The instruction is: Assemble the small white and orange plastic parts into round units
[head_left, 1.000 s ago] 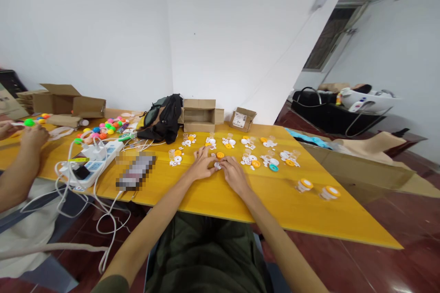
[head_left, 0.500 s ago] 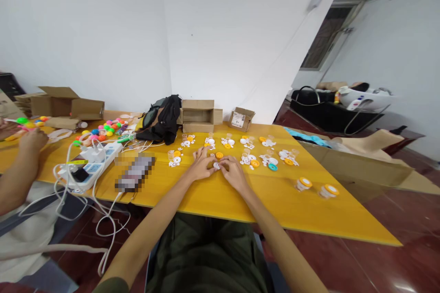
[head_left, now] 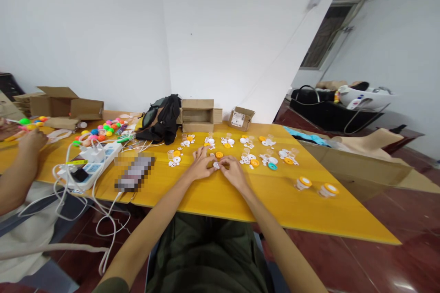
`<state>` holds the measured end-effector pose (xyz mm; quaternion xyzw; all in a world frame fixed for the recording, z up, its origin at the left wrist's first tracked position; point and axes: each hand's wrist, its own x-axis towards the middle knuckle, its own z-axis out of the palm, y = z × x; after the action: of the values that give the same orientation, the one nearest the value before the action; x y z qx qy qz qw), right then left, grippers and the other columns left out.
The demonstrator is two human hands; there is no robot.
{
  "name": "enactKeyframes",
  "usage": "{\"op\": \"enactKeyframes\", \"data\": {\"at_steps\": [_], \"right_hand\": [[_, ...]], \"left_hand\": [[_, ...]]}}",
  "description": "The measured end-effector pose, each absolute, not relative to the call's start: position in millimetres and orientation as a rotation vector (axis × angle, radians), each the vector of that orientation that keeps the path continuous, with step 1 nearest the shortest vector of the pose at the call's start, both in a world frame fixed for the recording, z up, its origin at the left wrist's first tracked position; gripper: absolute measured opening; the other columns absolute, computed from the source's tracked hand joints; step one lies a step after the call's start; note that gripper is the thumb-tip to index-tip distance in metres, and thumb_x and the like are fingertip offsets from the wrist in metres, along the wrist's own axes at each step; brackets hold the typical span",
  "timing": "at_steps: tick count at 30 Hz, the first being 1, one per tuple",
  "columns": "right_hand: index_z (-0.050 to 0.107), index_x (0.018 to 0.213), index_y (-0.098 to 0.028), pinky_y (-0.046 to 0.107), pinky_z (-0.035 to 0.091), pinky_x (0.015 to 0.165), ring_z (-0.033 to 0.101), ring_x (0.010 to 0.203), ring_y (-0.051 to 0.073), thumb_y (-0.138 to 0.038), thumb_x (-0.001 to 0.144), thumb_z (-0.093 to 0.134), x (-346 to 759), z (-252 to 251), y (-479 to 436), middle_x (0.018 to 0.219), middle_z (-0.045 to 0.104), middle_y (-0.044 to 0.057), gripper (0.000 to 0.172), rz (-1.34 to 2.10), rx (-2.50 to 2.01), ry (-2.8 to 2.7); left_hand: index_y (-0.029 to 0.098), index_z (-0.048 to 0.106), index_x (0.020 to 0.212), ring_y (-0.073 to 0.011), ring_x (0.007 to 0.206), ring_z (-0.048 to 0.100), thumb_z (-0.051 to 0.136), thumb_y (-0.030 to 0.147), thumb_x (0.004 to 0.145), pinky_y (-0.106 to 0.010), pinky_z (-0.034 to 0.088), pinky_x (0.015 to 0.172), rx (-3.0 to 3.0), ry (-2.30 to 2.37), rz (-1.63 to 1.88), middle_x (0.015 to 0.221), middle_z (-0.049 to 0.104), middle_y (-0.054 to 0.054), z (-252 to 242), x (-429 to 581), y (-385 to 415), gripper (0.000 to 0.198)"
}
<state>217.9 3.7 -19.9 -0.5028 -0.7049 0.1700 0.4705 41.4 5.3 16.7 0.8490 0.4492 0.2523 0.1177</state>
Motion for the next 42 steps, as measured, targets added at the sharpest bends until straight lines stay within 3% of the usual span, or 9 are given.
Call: {"op": "enactKeyframes", "data": {"at_steps": [23,33,38,42], "right_hand": [[0.063,0.071,-0.025,0.035,0.054,0.072,0.068,0.072,0.022,-0.018,0.076,0.058,215.0,-20.3,6.6,0.075,0.073,0.002,0.010,0.502,-1.293,-1.723],[0.063,0.076,-0.023,0.036,0.055,0.074,0.067,0.074,0.022,-0.020,0.076,0.055,213.5,-18.5,4.1,0.081,0.072,0.003,0.009,0.559,-1.231,-1.624],[0.064,0.080,-0.024,0.036,0.055,0.076,0.067,0.076,0.022,-0.017,0.074,0.054,214.1,-23.1,5.2,0.083,0.072,0.003,0.013,0.554,-1.198,-1.578],[0.065,0.083,-0.024,0.036,0.055,0.079,0.067,0.081,0.022,-0.014,0.071,0.053,215.2,-26.5,6.1,0.087,0.073,0.002,0.020,0.560,-1.182,-1.585]], "left_hand": [[0.031,0.072,0.100,-0.0361,0.135,0.032,0.068,0.035,0.084,-0.058,0.032,0.107,2.495,1.307,0.758,0.152,0.039,-0.005,16.1,40.8,6.7,0.017],[0.030,0.069,0.108,-0.0356,0.134,0.033,0.065,0.021,0.079,-0.057,0.033,0.106,2.434,1.385,0.799,0.150,0.041,-0.006,20.8,39.8,7.2,0.031],[0.028,0.073,0.104,-0.0351,0.135,0.033,0.057,0.007,0.078,-0.058,0.032,0.106,2.384,1.519,0.861,0.147,0.045,-0.006,21.0,39.9,8.8,0.037],[0.029,0.075,0.098,-0.0358,0.137,0.031,0.055,0.008,0.081,-0.059,0.031,0.105,2.434,1.498,0.861,0.149,0.046,-0.004,20.5,39.8,9.3,0.033]]}}
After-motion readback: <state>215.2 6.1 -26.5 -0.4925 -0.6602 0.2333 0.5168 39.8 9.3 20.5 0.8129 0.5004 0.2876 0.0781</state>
